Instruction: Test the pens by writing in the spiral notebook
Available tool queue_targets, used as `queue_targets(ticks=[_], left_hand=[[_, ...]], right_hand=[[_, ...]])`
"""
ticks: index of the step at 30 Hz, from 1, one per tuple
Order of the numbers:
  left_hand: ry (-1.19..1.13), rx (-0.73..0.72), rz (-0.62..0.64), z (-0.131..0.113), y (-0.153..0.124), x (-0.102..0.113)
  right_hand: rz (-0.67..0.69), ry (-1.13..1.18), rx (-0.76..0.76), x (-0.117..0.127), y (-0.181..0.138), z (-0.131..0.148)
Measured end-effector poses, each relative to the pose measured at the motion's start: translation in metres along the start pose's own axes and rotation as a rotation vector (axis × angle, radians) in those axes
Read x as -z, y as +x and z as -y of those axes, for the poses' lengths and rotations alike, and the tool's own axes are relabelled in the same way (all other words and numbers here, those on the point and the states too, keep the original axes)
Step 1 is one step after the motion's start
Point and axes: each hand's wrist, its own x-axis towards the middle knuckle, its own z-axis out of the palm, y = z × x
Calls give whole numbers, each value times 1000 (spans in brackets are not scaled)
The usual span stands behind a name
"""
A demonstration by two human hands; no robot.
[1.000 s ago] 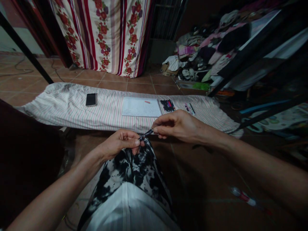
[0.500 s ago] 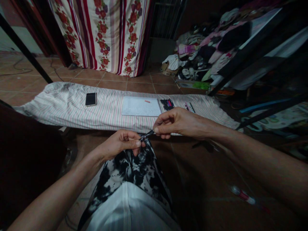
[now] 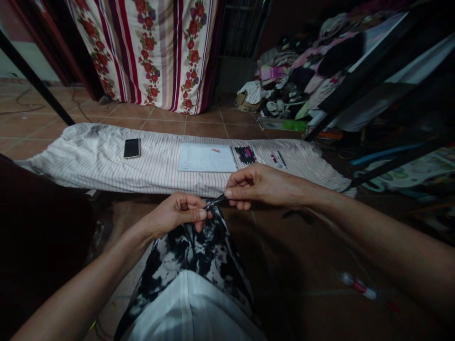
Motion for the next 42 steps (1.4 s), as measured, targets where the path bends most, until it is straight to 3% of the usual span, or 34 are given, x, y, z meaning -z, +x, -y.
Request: queue_targets(ticks=[17, 27, 33, 42], left_hand=[[-46, -18, 54, 5, -1, 0], [-130, -55, 18, 9, -2, 1], [-184, -52, -43, 8, -2, 0], [-311, -75, -87, 9, 1, -3]], right_hand=[[54, 31, -31, 0, 3, -3], [-164, 48, 98, -14, 6, 2], [-372, 69, 228, -26, 5, 0], [-561, -118, 404, -36, 8, -10]])
